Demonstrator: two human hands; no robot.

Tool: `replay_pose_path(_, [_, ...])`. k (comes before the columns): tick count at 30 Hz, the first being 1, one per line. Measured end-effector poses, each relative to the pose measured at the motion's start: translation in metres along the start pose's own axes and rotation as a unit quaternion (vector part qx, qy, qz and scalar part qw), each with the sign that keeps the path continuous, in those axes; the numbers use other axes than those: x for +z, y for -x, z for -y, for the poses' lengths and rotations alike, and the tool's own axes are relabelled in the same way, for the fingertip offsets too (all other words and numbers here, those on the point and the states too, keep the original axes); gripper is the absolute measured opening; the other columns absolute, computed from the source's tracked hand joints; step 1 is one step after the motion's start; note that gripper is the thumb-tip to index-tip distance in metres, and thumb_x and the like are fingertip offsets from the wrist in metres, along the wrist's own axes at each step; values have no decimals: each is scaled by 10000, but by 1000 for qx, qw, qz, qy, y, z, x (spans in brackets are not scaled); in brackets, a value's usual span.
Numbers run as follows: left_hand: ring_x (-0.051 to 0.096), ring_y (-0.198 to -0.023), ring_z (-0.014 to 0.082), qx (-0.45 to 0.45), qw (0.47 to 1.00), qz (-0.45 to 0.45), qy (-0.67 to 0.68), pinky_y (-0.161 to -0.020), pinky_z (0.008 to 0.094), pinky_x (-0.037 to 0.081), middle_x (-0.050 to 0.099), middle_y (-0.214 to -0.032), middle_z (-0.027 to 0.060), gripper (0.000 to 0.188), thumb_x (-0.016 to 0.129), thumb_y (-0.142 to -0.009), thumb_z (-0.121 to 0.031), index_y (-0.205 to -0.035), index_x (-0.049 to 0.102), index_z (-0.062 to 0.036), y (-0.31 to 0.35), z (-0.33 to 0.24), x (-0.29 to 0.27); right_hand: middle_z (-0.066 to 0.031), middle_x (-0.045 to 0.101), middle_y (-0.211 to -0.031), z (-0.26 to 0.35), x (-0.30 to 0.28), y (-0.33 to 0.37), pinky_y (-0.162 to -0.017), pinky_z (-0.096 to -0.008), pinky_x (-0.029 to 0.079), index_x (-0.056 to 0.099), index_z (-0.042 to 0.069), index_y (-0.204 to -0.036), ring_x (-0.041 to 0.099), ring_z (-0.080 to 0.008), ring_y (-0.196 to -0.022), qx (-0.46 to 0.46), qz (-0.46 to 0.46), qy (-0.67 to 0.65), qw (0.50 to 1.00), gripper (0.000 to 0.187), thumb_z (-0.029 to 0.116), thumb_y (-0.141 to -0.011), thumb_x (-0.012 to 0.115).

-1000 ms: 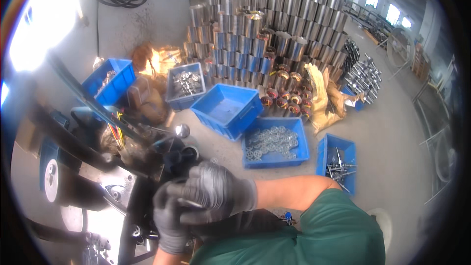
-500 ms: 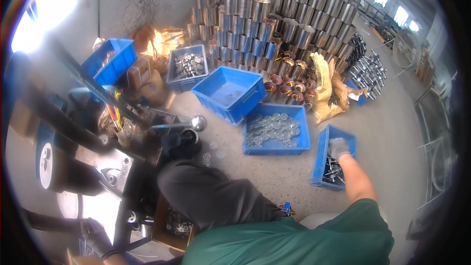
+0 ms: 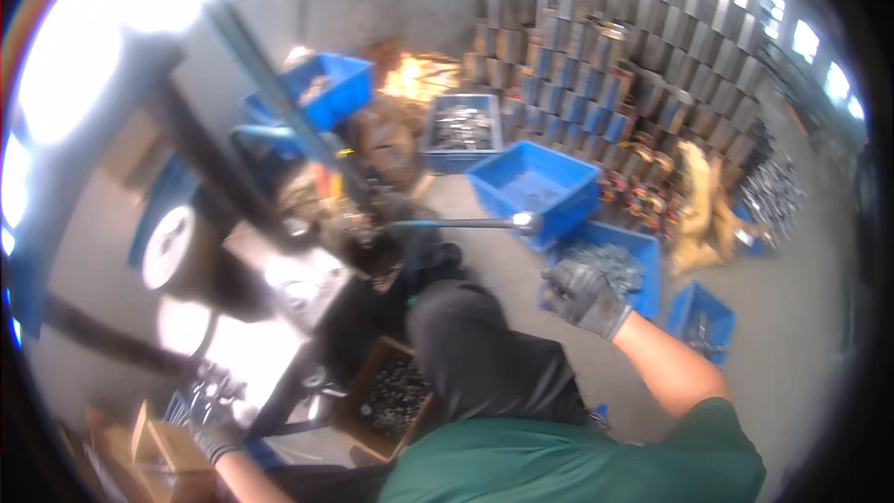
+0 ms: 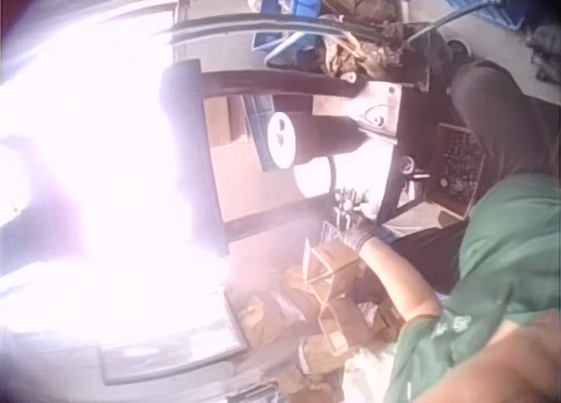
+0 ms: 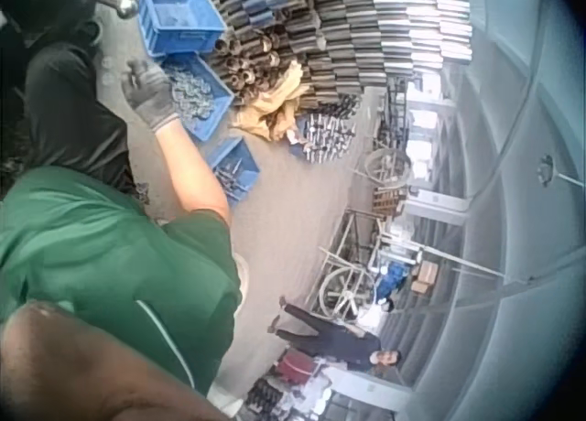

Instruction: Operating an industrial press to process or assemble small metal components.

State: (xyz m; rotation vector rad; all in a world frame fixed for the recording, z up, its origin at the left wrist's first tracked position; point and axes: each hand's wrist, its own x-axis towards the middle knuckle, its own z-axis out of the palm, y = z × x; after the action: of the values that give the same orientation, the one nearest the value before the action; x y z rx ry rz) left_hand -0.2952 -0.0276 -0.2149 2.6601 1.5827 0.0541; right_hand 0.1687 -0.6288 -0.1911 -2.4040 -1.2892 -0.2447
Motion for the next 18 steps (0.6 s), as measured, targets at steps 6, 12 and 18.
replay_pose_path(6, [673, -1010, 162, -165, 643, -13, 747, -878, 334, 585, 714, -1104, 42, 294, 579, -947, -139, -1217, 652, -49, 7, -25, -6, -152, 707, -1043, 155, 8, -143, -788, -457, 574, 727, 41, -1104, 693, -331, -908, -208, -21, -180, 961, 279, 209, -881, 726])
replay_pose_path(12, [679, -847, 191, -205, 382, -50, 900, -705, 273, 588, 677, -968, 80, 278, 717, -887, -39, -1151, 633, -51, 10, -80, -25, -164, 675, -1151, 247, 111, -243, -900, -477, 561, 715, 84, -1184, 688, -354, -1044, -182, 172, -71, 966, 332, 276, -919, 661])
replay_pose_path(18, [650, -738, 231, 16, 841, -331, 427, -670, 359, 529, 677, -846, 94, 167, 684, -973, -159, -1128, 677, -97, 19, -125, -30, -202, 630, -1213, 271, 170, -274, -930, -481, 555, 741, 131, -1117, 682, -393, -1040, -147, 188, 8, 971, 304, 328, -885, 738])
